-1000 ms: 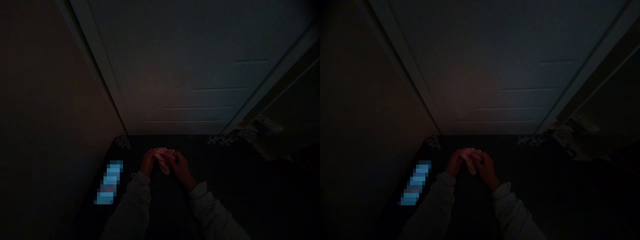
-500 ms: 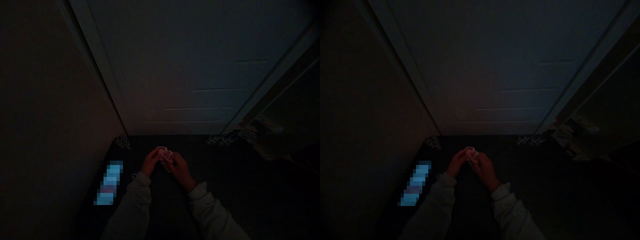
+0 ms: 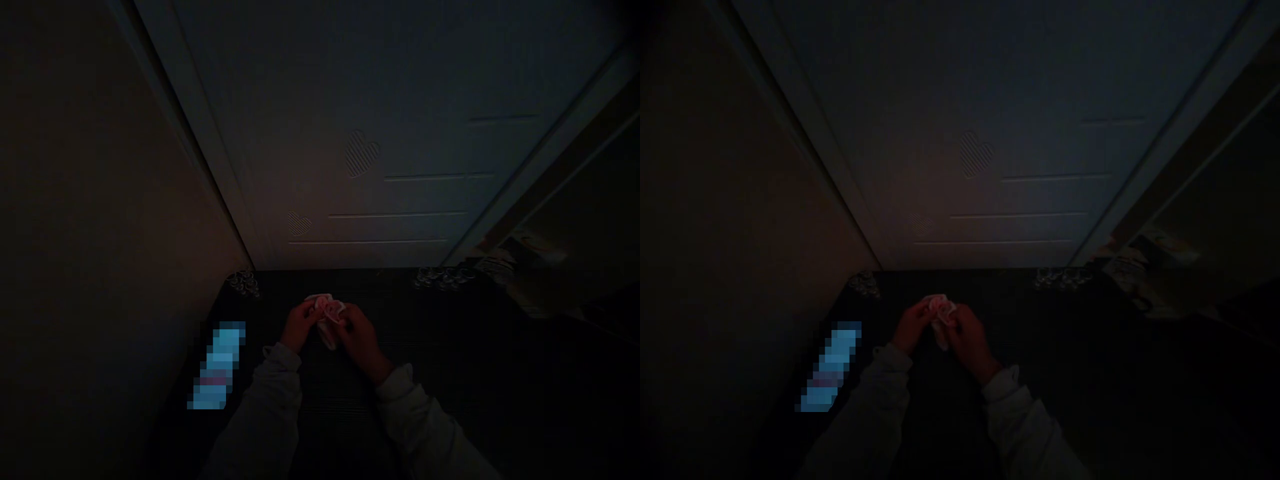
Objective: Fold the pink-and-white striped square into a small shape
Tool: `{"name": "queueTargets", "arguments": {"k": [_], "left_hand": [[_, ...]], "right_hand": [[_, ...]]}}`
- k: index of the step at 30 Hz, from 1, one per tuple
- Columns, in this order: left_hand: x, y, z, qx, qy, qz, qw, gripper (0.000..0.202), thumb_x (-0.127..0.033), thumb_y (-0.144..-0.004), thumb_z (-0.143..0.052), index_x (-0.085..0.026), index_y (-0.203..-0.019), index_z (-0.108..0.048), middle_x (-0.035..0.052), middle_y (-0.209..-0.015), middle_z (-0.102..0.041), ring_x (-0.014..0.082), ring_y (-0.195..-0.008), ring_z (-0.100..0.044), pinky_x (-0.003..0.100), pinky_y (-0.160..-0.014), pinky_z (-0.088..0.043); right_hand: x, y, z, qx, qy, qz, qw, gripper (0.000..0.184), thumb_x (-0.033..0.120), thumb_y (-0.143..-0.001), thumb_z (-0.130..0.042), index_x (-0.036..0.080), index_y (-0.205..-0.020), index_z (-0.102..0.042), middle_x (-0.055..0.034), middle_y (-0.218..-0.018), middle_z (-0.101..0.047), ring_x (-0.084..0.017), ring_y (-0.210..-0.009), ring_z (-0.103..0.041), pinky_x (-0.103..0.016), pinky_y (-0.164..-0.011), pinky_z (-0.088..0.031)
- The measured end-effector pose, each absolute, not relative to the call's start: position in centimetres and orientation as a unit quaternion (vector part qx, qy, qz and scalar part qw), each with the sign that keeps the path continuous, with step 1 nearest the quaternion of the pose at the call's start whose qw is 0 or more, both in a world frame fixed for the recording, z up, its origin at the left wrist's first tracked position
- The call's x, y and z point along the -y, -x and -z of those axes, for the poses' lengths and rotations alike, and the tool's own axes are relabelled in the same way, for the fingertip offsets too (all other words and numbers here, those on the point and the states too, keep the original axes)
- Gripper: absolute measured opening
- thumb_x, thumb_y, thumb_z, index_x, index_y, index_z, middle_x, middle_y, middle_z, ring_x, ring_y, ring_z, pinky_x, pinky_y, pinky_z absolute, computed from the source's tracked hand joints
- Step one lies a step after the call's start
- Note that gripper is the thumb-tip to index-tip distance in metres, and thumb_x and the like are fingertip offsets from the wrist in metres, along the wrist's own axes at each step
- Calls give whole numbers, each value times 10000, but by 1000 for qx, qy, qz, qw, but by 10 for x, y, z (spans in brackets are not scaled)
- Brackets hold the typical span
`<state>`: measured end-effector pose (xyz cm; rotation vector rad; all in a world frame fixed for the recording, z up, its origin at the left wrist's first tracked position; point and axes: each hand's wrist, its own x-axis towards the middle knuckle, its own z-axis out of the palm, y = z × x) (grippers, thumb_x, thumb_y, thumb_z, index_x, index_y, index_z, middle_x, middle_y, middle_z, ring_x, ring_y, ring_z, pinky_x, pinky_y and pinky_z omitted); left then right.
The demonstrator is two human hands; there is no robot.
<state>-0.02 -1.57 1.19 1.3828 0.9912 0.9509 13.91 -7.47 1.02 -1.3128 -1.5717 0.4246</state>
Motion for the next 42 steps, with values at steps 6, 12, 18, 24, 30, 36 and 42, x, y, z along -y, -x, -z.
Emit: {"name": "queueTargets", "arguments": {"k": [6,12,18,24,30,36,42], "left_hand": [[21,-4,-8,-454,-634,-419,465,238,-322,-712,-541,-154,-851,-636,43,-805,-644,176,-740,-564,269,-665,-420],[26,-6,-6,-436,-668,-439,414,214,-265,-731,-512,-184,-914,-588,50,-903,-616,187,-842,-550,284,-750,-399],[24,-5,-3,-469,-665,-440,379,117,-255,-697,-537,-186,-774,-590,22,-766,-580,170,-748,-522,271,-693,-386],[21,-2,1,-494,-628,-435,415,55,-215,-656,-551,-180,-698,-555,-22,-662,-547,135,-651,-502,240,-620,-391],[20,-2,3,-464,-612,-475,429,302,-175,-665,-548,-203,-963,-581,34,-978,-612,193,-928,-541,304,-832,-392],[19,-1,5,-446,-601,-465,472,305,-223,-663,-585,-194,-963,-631,57,-1033,-628,234,-1000,-535,354,-910,-359],[21,-1,-6,-418,-594,-454,516,262,-332,-723,-540,-180,-908,-648,66,-979,-650,218,-949,-565,336,-866,-398]], "right_hand": [[73,-136,-11,618,555,-211,515,87,284,-759,-517,197,-763,-514,-39,-811,-572,-152,-738,-535,-269,-665,-421],[70,-136,-11,553,579,-264,537,188,368,-731,-548,185,-744,-512,-19,-742,-580,-151,-699,-538,-266,-637,-429],[66,-142,-8,524,580,-334,528,247,430,-717,-545,187,-740,-504,-6,-736,-593,-149,-679,-538,-261,-610,-432],[66,-141,-9,539,577,-328,518,256,438,-713,-543,185,-732,-506,-10,-730,-597,-145,-667,-535,-263,-609,-430],[67,-138,-9,575,578,-295,499,237,419,-732,-527,183,-715,-510,6,-673,-566,-130,-626,-519,-248,-586,-417],[68,-138,-8,590,576,-270,497,216,402,-747,-512,187,-726,-511,0,-687,-568,-128,-625,-518,-246,-577,-419],[70,-138,-8,629,570,-218,481,162,346,-771,-491,196,-709,-503,1,-681,-530,-126,-622,-497,-245,-590,-408]]}}
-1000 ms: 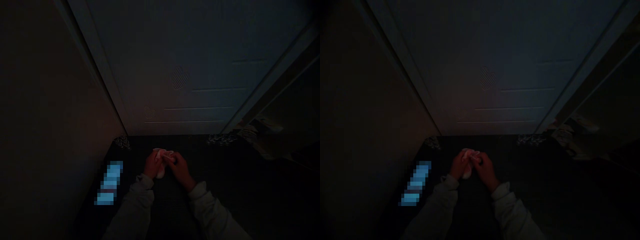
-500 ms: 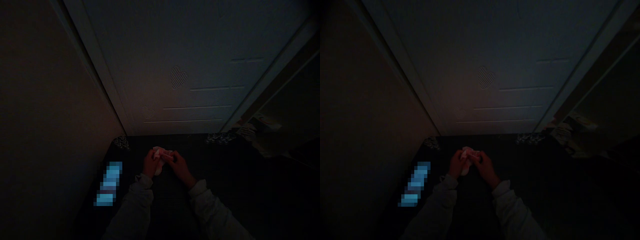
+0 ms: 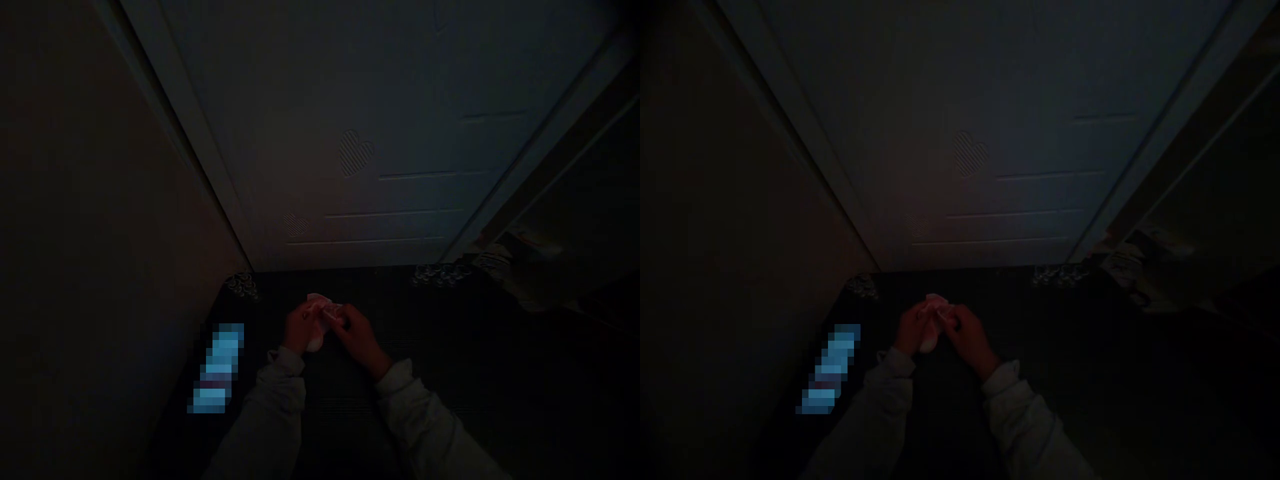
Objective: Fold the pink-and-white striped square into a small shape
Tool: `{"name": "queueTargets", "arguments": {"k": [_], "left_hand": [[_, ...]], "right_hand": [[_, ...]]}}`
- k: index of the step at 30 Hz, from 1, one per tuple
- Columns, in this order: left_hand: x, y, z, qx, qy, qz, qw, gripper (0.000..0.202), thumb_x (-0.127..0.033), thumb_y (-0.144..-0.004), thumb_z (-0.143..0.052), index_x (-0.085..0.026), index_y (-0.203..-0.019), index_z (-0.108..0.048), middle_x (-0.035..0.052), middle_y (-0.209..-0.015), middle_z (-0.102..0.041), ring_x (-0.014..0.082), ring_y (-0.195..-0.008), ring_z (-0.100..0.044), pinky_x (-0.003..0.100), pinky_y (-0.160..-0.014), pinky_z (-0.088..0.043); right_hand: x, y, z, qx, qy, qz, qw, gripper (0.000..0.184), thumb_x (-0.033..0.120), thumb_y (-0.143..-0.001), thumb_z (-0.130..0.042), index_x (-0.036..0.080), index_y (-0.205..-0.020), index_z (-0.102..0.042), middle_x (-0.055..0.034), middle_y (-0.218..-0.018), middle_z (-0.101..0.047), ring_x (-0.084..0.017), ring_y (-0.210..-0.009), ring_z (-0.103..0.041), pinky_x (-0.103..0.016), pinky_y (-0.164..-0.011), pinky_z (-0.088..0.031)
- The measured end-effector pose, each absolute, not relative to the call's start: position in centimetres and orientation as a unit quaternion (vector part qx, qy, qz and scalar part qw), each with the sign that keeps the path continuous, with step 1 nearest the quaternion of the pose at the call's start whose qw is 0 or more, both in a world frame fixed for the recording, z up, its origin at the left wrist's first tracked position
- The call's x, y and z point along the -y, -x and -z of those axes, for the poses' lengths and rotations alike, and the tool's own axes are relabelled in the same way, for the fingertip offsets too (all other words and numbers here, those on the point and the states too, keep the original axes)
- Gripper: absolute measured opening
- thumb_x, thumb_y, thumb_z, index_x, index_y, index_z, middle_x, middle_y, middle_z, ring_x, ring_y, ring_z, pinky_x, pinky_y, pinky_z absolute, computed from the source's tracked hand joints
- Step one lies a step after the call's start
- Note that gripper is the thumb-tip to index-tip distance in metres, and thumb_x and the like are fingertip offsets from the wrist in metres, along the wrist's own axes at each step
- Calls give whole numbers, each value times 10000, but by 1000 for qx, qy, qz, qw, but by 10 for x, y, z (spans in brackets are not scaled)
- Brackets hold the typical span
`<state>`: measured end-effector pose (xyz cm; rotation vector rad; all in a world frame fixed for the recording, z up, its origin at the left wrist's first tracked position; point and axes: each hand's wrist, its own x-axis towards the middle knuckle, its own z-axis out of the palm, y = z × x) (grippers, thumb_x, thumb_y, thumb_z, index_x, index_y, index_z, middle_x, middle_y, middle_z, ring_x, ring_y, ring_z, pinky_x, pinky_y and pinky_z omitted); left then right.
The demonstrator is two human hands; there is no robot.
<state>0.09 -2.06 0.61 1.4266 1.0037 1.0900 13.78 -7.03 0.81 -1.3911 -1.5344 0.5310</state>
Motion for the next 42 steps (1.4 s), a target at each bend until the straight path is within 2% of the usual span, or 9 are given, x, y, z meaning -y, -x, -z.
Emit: {"name": "queueTargets", "arguments": {"k": [5,12,17,21,25,29,34,38,42], "left_hand": [[20,0,-15,-432,-599,-443,508,248,-350,-699,-573,-171,-853,-651,69,-925,-661,218,-910,-574,330,-837,-409],[21,0,-17,-364,-568,-416,609,291,-349,-742,-525,-149,-922,-634,89,-1010,-634,210,-957,-559,342,-885,-379],[18,1,-10,-369,-514,-433,642,270,-313,-700,-584,-141,-904,-627,79,-928,-649,190,-863,-583,314,-799,-415],[16,1,-6,-374,-471,-454,658,214,-275,-657,-626,-133,-818,-626,49,-806,-649,155,-745,-583,271,-701,-420],[15,1,-7,-376,-403,-459,697,129,-205,-594,-655,-130,-693,-620,16,-679,-631,124,-635,-563,242,-629,-401],[14,3,-10,-371,-359,-444,733,88,-168,-571,-635,-121,-645,-634,28,-678,-639,132,-635,-562,250,-634,-398],[15,5,-12,-353,-336,-425,763,140,-195,-600,-623,-106,-704,-649,53,-727,-651,152,-683,-571,268,-685,-402],[17,7,-15,-328,-318,-409,790,167,-231,-659,-586,-95,-736,-645,63,-738,-650,155,-696,-576,279,-724,-408],[19,7,-21,-280,-326,-395,812,202,-231,-700,-554,-87,-816,-637,90,-828,-651,176,-767,-587,297,-786,-401]], "right_hand": [[71,-140,-8,657,556,-191,472,64,245,-761,-473,199,-716,-478,3,-689,-500,-122,-618,-480,-235,-574,-388],[73,-142,-13,688,518,-200,467,35,180,-759,-437,204,-750,-461,-7,-736,-502,-130,-684,-489,-239,-622,-390],[74,-141,-13,697,517,-195,456,43,172,-759,-439,200,-735,-461,-6,-728,-495,-126,-669,-478,-236,-614,-384],[75,-139,-17,709,502,-197,454,33,176,-751,-463,200,-731,-475,-9,-730,-498,-127,-677,-475,-239,-624,-382],[75,-137,-18,677,504,-240,480,52,231,-724,-528,203,-718,-484,2,-707,-500,-123,-643,-467,-234,-592,-378],[72,-140,-12,598,530,-300,521,118,283,-686,-577,201,-692,-493,21,-672,-511,-127,-635,-473,-244,-601,-382],[66,-143,-6,491,519,-414,564,169,327,-651,-616,201,-698,-514,34,-665,-538,-131,-634,-492,-246,-588,-393],[65,-138,-5,424,464,-492,602,181,360,-682,-592,198,-740,-535,5,-760,-589,-150,-715,-531,-273,-649,-416],[64,-135,-1,380,452,-517,619,193,372,-689,-593,201,-751,-527,6,-766,-590,-144,-698,-533,-271,-632,-420]]}}
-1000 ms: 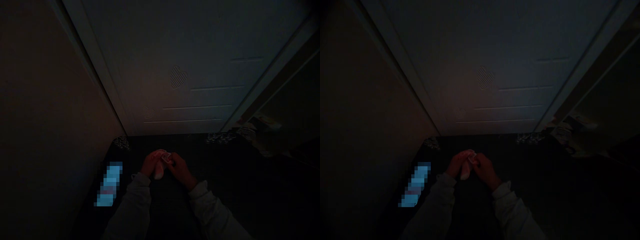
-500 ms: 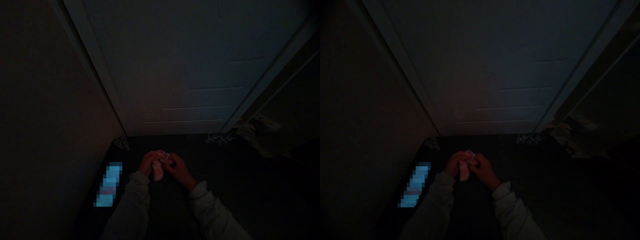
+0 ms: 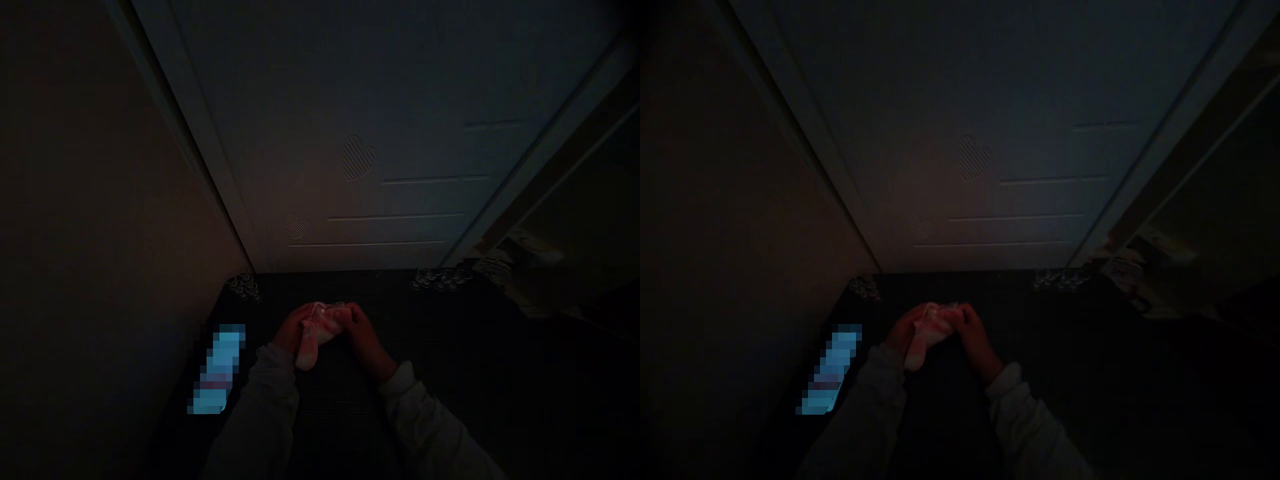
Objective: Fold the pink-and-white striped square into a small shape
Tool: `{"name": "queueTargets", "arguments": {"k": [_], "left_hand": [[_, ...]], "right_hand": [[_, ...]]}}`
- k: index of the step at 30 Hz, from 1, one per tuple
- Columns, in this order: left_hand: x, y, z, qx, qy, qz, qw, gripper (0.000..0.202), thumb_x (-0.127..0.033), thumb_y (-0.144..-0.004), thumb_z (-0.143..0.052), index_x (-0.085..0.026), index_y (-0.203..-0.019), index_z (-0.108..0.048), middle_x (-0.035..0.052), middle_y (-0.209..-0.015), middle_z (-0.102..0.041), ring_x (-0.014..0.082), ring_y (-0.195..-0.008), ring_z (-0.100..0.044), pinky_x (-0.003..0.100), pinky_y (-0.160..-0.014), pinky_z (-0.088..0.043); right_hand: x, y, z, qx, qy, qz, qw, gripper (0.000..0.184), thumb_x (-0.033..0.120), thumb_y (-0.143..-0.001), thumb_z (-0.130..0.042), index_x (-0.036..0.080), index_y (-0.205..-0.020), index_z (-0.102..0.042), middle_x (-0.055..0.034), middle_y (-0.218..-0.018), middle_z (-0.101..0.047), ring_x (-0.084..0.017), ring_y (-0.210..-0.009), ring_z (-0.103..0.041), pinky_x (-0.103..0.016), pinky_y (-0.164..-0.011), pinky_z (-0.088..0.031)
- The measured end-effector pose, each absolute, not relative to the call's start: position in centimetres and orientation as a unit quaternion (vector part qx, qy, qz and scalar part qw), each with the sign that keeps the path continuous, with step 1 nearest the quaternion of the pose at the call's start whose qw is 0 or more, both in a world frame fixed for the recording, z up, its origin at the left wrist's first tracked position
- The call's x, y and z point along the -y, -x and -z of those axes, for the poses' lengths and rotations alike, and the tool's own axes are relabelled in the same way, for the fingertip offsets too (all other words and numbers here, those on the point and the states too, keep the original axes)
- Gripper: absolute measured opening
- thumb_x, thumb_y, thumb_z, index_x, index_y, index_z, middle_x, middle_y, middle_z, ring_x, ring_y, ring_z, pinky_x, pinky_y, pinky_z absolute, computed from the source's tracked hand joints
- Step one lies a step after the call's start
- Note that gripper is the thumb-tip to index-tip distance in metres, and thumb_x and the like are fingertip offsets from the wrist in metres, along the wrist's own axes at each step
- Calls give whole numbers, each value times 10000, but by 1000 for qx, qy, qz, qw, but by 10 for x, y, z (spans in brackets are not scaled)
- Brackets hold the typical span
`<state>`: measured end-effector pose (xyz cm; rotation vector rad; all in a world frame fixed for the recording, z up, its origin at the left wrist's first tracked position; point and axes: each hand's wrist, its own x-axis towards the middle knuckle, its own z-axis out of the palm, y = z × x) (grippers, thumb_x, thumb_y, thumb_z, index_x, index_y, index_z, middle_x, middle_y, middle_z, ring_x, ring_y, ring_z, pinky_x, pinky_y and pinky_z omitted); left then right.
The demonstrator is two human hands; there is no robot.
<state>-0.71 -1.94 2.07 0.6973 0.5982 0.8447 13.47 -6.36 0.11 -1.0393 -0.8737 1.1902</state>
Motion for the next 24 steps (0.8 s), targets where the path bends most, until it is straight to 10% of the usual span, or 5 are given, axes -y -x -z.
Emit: {"name": "queueTargets", "arguments": {"k": [11,24], "left_hand": [[18,4,-7,-249,-353,-409,804,434,-139,-640,-621,-156,-1065,-537,94,-1082,-584,219,-976,-546,349,-891,-358],[22,1,-20,-287,-314,-401,811,292,-100,-611,-601,-118,-902,-591,74,-890,-644,179,-831,-596,294,-820,-416]], "right_hand": [[60,-139,0,402,471,-479,622,176,348,-694,-599,200,-703,-506,5,-780,-583,-150,-748,-528,-274,-681,-412],[71,-132,-13,511,566,-311,567,161,344,-714,-547,197,-693,-486,24,-666,-497,-128,-646,-464,-249,-611,-381]]}}
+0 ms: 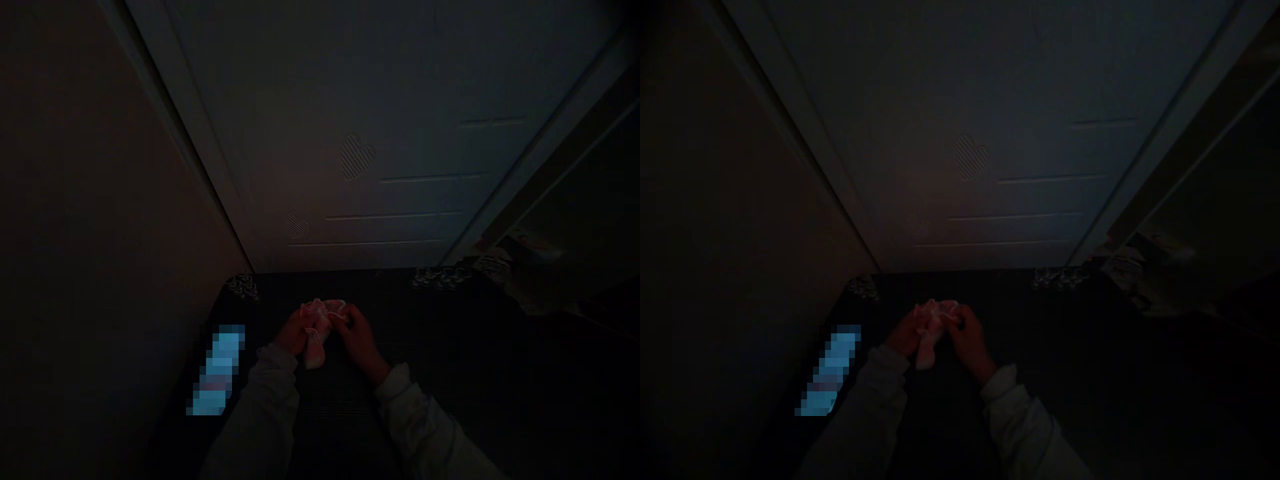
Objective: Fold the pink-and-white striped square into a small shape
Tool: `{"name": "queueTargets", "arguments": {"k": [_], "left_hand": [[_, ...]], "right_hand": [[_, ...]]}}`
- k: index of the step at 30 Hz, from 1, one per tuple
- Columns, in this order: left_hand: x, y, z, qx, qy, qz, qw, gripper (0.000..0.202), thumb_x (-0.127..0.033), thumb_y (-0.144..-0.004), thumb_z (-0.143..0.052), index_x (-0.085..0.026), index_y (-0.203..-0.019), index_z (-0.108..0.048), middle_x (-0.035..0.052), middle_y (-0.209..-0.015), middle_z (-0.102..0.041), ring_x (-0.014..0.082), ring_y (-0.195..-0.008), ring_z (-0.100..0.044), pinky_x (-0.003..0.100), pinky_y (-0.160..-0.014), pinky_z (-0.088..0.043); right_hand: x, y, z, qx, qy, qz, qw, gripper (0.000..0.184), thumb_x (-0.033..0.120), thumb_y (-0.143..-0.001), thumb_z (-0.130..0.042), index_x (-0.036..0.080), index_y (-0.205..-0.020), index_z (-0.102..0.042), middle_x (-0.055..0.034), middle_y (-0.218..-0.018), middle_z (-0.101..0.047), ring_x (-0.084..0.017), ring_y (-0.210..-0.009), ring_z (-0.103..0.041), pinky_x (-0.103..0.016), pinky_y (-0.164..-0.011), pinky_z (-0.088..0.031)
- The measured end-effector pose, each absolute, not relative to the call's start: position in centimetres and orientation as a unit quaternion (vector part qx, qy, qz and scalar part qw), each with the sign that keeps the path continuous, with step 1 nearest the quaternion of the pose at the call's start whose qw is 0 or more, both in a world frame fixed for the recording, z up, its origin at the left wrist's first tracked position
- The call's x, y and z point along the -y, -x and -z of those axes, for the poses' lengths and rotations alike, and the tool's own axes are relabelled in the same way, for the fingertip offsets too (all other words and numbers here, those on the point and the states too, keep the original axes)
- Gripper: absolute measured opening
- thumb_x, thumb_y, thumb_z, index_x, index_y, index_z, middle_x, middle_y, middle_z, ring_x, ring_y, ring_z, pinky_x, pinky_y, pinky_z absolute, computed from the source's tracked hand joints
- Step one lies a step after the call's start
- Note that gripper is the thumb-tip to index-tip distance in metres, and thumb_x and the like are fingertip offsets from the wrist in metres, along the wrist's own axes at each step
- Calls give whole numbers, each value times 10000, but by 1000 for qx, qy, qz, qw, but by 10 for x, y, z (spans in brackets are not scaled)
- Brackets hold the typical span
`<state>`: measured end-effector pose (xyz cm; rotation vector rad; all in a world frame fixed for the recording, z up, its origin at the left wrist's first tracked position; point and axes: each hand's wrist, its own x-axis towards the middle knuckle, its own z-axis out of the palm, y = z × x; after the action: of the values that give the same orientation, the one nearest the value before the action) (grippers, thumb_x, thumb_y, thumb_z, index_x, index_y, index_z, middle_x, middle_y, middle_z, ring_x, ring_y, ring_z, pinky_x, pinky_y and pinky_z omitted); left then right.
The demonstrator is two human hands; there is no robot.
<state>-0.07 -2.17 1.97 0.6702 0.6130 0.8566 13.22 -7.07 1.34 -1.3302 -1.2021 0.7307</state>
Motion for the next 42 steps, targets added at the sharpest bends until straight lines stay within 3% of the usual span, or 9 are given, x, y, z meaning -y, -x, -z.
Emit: {"name": "queueTargets", "arguments": {"k": [5,13,20,27,32,36,42], "left_hand": [[24,1,-26,-268,-272,-375,845,286,-148,-629,-508,-85,-891,-602,102,-855,-658,234,-907,-582,348,-859,-407],[19,6,-24,-293,-223,-399,840,204,-252,-660,-441,-153,-703,-614,64,-650,-654,247,-866,-586,367,-839,-413],[22,5,-19,-268,-230,-363,862,285,-180,-649,-470,-75,-880,-598,99,-788,-659,236,-917,-573,375,-895,-361],[25,4,-13,-274,-256,-336,864,279,-160,-656,-505,-72,-901,-605,101,-834,-659,210,-868,-580,337,-871,-365],[30,-2,-15,-277,-279,-328,859,204,-171,-662,-568,-101,-845,-625,80,-825,-659,193,-802,-584,313,-797,-394],[28,-2,-14,-281,-272,-369,843,267,-252,-709,-545,-94,-914,-616,82,-873,-652,207,-841,-571,322,-811,-396],[14,10,0,-312,-311,-497,748,242,-334,-731,-505,-129,-785,-622,65,-771,-631,185,-764,-567,327,-747,-415]], "right_hand": [[70,-134,-14,518,563,-281,579,147,326,-722,-546,206,-679,-474,24,-666,-483,-131,-636,-451,-257,-612,-365],[68,-138,-9,514,563,-271,587,126,310,-731,-536,209,-689,-474,11,-695,-498,-143,-666,-457,-269,-634,-361],[68,-139,-9,505,566,-276,590,136,320,-711,-559,205,-694,-488,11,-697,-517,-147,-670,-471,-275,-647,-370],[68,-139,-11,478,558,-310,603,138,326,-702,-566,211,-772,-535,-13,-805,-577,-175,-763,-517,-296,-701,-395],[66,-144,-13,433,561,-346,615,172,368,-692,-571,215,-760,-530,4,-727,-569,-168,-700,-516,-280,-637,-410],[63,-153,-11,386,551,-356,649,205,385,-694,-572,204,-776,-520,7,-747,-558,-152,-692,-506,-276,-643,-412],[56,-170,3,314,570,-312,692,261,419,-699,-548,175,-791,-538,-6,-769,-565,-145,-708,-503,-274,-651,-402]]}}
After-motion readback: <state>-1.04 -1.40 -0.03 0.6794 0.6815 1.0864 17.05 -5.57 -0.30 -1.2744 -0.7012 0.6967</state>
